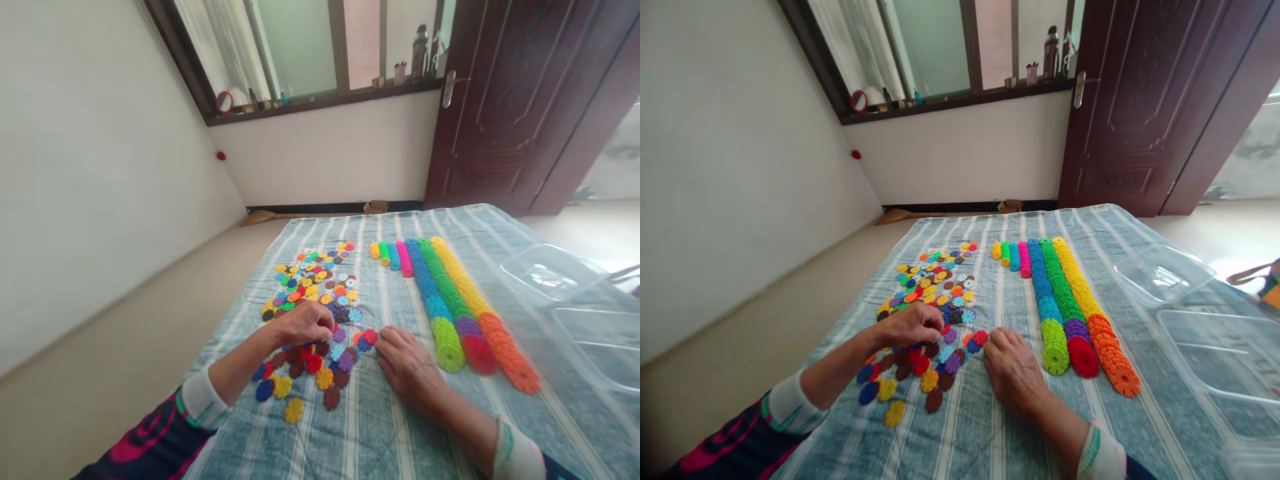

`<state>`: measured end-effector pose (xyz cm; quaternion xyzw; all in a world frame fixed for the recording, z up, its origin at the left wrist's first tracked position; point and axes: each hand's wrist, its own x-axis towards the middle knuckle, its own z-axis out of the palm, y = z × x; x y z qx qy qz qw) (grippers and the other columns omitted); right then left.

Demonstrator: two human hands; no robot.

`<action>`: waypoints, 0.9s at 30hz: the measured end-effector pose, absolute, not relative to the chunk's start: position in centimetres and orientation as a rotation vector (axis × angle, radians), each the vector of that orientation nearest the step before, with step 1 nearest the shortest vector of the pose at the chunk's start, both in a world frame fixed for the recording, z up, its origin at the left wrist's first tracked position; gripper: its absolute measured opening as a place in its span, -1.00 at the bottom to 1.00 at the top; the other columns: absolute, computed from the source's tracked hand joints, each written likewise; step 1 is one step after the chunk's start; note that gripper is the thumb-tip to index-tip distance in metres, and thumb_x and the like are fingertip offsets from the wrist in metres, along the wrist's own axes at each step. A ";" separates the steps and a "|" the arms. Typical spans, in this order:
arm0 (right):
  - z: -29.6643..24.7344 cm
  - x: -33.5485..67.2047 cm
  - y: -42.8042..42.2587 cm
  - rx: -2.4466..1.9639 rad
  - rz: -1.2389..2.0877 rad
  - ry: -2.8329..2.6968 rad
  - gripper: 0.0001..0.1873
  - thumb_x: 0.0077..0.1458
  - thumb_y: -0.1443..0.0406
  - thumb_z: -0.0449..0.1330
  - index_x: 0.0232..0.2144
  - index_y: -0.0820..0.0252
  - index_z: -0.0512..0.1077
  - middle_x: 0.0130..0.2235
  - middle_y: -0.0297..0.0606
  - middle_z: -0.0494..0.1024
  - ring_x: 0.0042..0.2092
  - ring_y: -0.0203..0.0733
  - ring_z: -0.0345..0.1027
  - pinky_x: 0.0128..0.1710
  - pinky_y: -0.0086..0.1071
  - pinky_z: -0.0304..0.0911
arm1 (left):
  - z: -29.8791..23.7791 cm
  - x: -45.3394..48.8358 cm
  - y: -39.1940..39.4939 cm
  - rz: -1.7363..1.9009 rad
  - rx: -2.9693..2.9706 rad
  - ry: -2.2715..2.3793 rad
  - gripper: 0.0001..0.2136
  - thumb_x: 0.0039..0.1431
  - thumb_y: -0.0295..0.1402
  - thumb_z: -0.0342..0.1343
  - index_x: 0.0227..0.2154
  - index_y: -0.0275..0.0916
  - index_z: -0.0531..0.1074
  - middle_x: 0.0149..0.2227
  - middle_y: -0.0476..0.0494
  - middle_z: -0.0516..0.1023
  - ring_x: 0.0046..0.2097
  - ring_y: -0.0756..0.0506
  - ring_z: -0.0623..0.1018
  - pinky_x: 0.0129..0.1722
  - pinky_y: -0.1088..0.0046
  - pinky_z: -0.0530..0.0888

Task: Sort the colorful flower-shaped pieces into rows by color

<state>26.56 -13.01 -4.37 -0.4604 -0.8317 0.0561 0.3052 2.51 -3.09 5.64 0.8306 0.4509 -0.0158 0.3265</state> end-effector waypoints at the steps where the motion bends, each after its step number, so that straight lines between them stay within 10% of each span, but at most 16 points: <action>1: -4.4 26.6 -13.0 -1.218 0.143 -2.204 -0.86 0.24 0.42 0.06 -0.27 0.18 0.42 -0.16 -0.16 0.46 -0.05 -0.06 0.31 -0.01 -0.14 0.28 | 5.7 2.0 -4.1 -0.077 2.127 1.177 -0.89 -0.07 -0.39 0.10 -0.50 -0.25 0.52 -0.49 0.02 0.49 -0.43 0.01 0.44 -0.44 0.56 0.29; 14: -4.2 26.9 -13.4 -1.243 0.114 -2.212 -0.83 0.21 0.44 0.07 -0.24 0.19 0.44 -0.12 -0.13 0.47 0.00 -0.05 0.32 0.02 -0.15 0.28 | 6.3 -0.5 -10.9 -0.374 2.255 1.120 -0.79 -0.23 -0.54 0.12 -0.67 -0.24 0.15 -0.57 0.10 0.21 -0.48 0.04 0.22 -0.47 0.50 0.13; 27: -4.4 26.9 -13.4 -1.235 0.082 -2.202 -0.82 0.21 0.43 0.07 -0.20 0.17 0.44 -0.11 -0.13 0.47 0.01 -0.04 0.33 0.00 -0.15 0.29 | 6.0 -1.2 -11.4 -0.316 2.106 1.142 -0.91 -0.20 -0.51 0.10 -0.64 -0.25 0.30 -0.56 0.09 0.32 -0.46 0.04 0.31 -0.45 0.55 0.20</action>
